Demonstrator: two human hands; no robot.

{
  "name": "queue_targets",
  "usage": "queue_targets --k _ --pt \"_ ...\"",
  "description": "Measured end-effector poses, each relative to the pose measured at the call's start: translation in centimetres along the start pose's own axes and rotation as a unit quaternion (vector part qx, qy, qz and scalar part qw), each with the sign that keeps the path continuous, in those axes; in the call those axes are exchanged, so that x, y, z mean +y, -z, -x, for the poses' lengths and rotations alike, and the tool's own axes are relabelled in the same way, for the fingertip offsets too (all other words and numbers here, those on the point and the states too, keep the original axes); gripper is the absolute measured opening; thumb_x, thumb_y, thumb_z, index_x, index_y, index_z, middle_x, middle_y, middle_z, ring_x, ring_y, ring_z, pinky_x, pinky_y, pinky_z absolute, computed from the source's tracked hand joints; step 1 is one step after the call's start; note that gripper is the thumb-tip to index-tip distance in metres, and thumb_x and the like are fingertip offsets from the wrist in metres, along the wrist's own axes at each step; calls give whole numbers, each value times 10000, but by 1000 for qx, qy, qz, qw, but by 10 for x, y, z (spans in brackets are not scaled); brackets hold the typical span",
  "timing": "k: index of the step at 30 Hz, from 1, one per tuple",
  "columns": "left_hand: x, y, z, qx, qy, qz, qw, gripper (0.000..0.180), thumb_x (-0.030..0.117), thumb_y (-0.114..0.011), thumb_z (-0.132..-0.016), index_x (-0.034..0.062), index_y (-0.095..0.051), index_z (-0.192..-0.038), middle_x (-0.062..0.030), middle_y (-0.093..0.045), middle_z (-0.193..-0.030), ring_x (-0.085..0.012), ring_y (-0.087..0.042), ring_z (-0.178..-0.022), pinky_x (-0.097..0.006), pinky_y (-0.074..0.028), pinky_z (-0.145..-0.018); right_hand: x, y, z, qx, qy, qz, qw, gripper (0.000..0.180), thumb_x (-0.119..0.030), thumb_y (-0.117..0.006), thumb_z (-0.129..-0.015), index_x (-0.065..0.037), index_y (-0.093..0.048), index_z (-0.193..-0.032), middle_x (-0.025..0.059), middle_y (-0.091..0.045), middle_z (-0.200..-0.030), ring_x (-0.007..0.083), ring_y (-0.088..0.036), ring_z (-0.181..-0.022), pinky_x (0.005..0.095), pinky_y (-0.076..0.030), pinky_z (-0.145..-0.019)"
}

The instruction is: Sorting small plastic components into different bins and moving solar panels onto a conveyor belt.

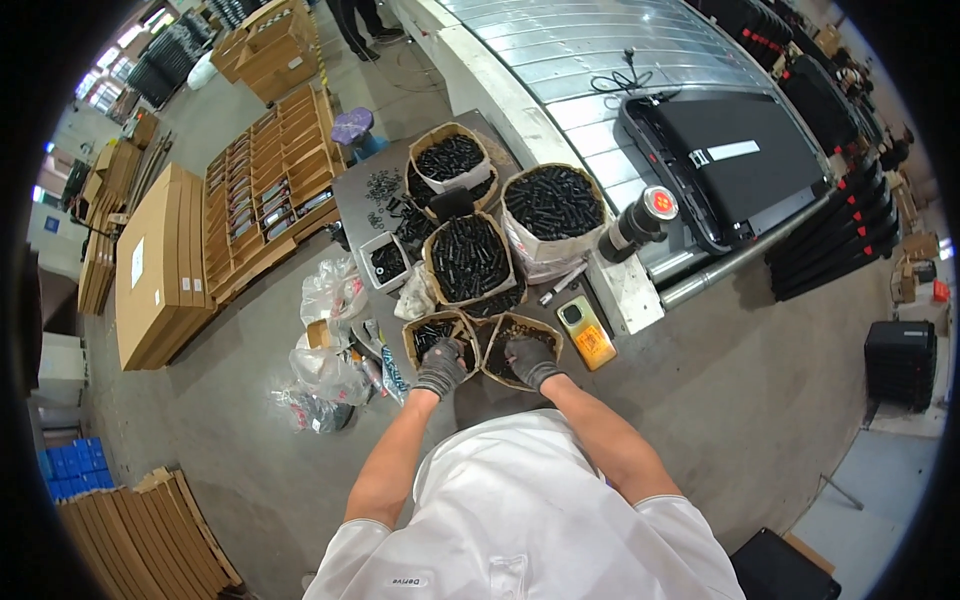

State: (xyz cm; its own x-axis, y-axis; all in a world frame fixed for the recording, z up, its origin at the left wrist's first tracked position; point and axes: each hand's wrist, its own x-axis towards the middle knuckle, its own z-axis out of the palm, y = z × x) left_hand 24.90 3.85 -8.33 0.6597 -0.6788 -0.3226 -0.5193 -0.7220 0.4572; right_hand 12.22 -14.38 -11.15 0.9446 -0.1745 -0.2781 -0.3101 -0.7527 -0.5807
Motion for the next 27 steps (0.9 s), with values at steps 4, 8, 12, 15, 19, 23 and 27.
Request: queue_targets --k 4,8,12,15,19,23,27 --pt "-5 -26 1 64 9 -13 998 356 166 -556 -791 46 -607 -1123 -176 -655 -993 -340 -622 -971 -431 -501 -852 2 8 3 36 -28 -170 984 157 -89 -667 -743 -47 -661 -894 102 -662 -827 258 -632 -807 347 -488 -745" --pt "4 8 3 -1 55 27 998 300 154 -579 -798 68 -635 -1081 -170 -660 -998 -333 -626 -953 -428 -490 -844 -16 50 20 -31 -131 -458 879 161 -116 -626 -843 -34 -653 -978 32 -645 -807 149 -600 -760 274 -486 -727" --pt "-35 -2 8 155 -21 209 965 264 81 -645 -788 40 -626 -1048 -144 -676 -900 -288 -644 -826 -390 -509 -754 -37 65 35 -74 -139 -687 709 171 -126 -576 -912 -23 -612 -1043 51 -619 -897 145 -598 -826 252 -494 -743" --pt "-15 21 15 93 33 472 876 210 56 -618 -837 14 -609 -1042 -107 -663 -851 -205 -641 -753 -317 -520 -672 -36 62 41 -53 -152 -764 625 162 -115 -579 -912 -31 -601 -1048 68 -609 -963 169 -599 -879 272 -508 -761" --pt "-7 31 21 -6 126 591 797 314 28 -606 -846 -52 -571 -1149 -95 -655 -892 -160 -635 -748 -258 -524 -694 -36 53 36 -59 -158 -796 581 172 -112 -571 -917 -32 -578 -1070 83 -609 -1011 199 -603 -940 299 -515 -825" --pt "-11 30 25 -29 125 596 793 333 -17 -577 -850 -70 -552 -1178 -118 -659 -962 -170 -638 -793 -274 -534 -714 -35 53 32 -51 -163 -806 567 252 -158 -535 -940 7 -560 -1129 155 -585 -1152 267 -579 -1079 357 -493 -934" --pt "-16 21 35 -21 101 629 771 329 -17 -565 -861 -65 -549 -1186 -119 -660 -973 -164 -636 -800 -269 -529 -727 -44 63 34 -72 -141 -830 534 272 -101 -520 -908 22 -560 -1147 165 -584 -1156 300 -564 -1102 397 -472 -971"
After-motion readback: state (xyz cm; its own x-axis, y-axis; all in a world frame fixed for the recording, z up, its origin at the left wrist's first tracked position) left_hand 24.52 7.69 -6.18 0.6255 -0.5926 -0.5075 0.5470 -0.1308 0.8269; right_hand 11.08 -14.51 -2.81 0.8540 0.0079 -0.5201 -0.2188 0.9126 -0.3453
